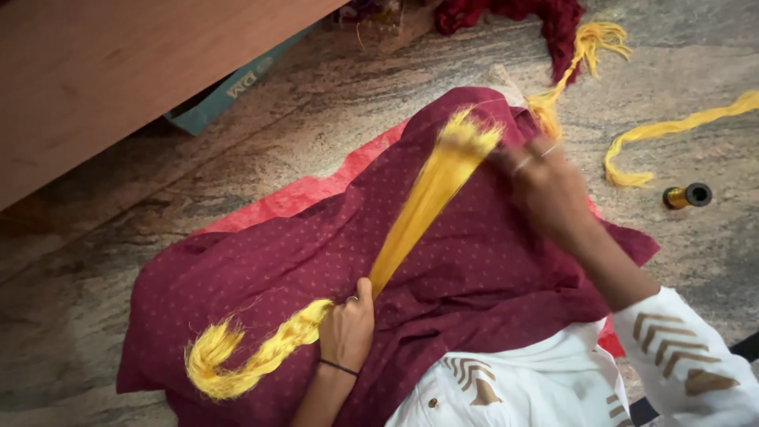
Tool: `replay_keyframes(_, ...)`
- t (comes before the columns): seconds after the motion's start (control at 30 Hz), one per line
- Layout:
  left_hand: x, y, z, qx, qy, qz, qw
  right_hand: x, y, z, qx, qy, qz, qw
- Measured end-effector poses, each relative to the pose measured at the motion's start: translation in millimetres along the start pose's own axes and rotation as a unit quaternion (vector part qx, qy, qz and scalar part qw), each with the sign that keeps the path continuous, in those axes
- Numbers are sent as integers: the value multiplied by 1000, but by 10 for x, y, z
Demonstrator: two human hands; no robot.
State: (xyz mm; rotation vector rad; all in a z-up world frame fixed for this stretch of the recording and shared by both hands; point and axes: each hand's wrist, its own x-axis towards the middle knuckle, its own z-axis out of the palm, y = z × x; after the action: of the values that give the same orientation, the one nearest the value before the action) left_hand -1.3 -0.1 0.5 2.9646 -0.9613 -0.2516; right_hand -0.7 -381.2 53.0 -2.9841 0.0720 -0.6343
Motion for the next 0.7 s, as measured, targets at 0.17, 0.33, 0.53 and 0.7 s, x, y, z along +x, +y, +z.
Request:
replay_keyframes(0.17, -16, -5, 5, 5, 9, -4, 1000, 232, -234, -293, 5, -36, 174, 984)
replay_keyframes(0.33, 11, 10, 33, 22, 5, -14, 1000, 177, -258, -222, 19, -35, -210, 977)
replay_keyframes(0.53, -4, -8, 4, 1, 10, -11, 1000, 404, -178, -507, -42, 27, 36, 998)
replay_keyframes(0.7, 12, -10, 51, -2, -16, -14, 1000, 173, -316, -231, 30, 28, 110, 993)
